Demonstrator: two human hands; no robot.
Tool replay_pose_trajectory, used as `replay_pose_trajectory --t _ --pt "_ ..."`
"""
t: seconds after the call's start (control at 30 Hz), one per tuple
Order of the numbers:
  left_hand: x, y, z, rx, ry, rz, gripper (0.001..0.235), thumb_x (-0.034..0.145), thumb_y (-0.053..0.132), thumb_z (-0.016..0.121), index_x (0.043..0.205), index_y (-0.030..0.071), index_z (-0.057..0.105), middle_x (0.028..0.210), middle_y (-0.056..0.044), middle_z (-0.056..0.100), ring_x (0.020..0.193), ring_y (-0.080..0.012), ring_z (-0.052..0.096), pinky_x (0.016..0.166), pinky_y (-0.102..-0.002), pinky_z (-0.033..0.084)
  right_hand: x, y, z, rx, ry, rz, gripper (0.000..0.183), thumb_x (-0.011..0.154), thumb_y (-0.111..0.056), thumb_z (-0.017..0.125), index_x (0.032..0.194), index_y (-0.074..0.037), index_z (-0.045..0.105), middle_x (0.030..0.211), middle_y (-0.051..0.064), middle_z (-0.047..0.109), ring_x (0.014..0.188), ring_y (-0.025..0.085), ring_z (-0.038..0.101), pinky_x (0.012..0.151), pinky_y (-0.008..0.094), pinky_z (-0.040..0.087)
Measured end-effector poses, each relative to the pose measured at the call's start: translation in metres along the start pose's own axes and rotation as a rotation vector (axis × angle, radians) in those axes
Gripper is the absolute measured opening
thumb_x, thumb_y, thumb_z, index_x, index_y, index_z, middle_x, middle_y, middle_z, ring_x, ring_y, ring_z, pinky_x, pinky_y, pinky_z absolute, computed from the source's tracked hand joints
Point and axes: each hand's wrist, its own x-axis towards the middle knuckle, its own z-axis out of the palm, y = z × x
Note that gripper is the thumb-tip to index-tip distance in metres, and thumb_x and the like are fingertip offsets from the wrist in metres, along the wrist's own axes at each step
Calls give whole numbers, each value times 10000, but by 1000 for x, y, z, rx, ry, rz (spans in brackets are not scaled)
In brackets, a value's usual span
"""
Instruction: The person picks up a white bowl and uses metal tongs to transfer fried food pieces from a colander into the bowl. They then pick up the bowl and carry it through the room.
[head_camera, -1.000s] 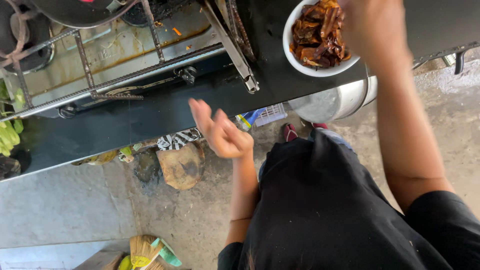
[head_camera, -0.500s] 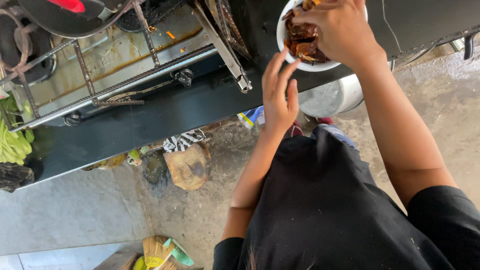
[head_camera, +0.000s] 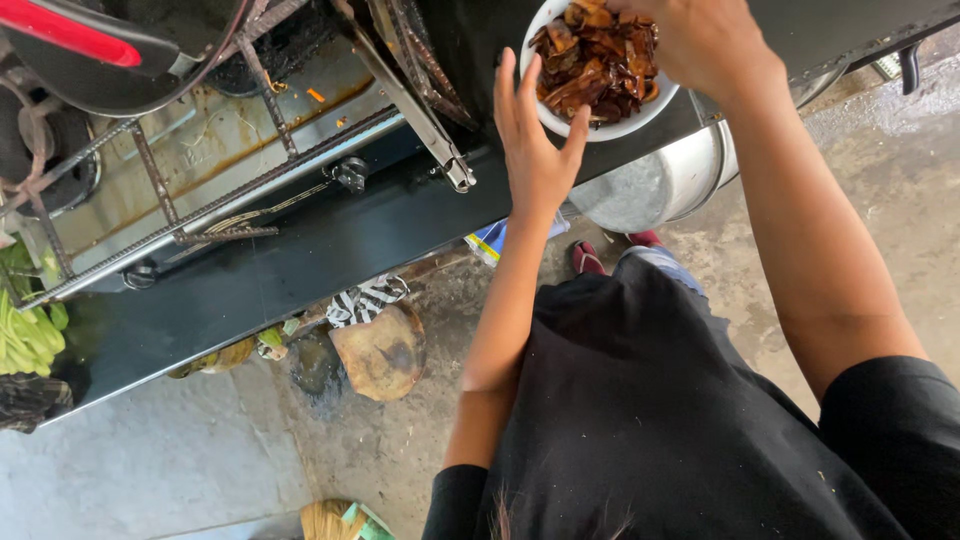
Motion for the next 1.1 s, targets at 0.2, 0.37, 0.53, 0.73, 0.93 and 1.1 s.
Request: replay_pose_trajectory --t 0.2,0.37,0.53,0.73,0.93,1.1 --pt "28 -23 14 32 -4 48 698 985 521 677 1523 144 441 1700 -146 240 1617 -405 179 1304 -557 270 -23 -30 -35 48 93 -149 508 808 94 661 1209 -186 796 1350 65 649 1343 305 533 1154 498 389" --pt "29 -25 14 82 -27 47 282 1086 403 575 1234 176 651 1618 -109 391 1579 -384 243 1307 -534 299 -31 -35 -61 169 115 -134 553 731 136 642 1183 -138 801 1334 143 641 1287 373 540 1039 501 415" --pt "20 -14 0 -30 -37 31 199 1118 304 558 1137 137 665 1510 -81 515 1522 -343 359 1253 -459 340 -31 -20 -63 290 226 -88 366 943 141 633 1215 -70 756 1176 138 685 1171 352 605 1054 467 474" --pt "28 7 7 -88 121 -56 256 1111 212 538 1321 82 605 1533 -97 491 1518 -341 426 1274 -462 376 9 -7 -49 470 46 -131 254 979 -8 724 1210 -106 760 1215 112 690 1156 290 635 1034 421 505" --pt "35 24 19 35 153 -112 244 1098 89 501 1305 90 629 1554 -101 473 1518 -345 411 1261 -455 384 62 -17 -33 159 -18 -434 131 925 -133 742 1045 -114 792 1094 19 731 1127 246 657 1008 412 512" --pt "34 29 20 5 212 -173 256 1095 43 500 1303 107 635 1573 -83 449 1509 -329 393 1208 -409 433 72 -6 -36 148 -95 -485 84 943 -184 762 954 -105 790 1085 39 721 1057 246 678 921 401 542"
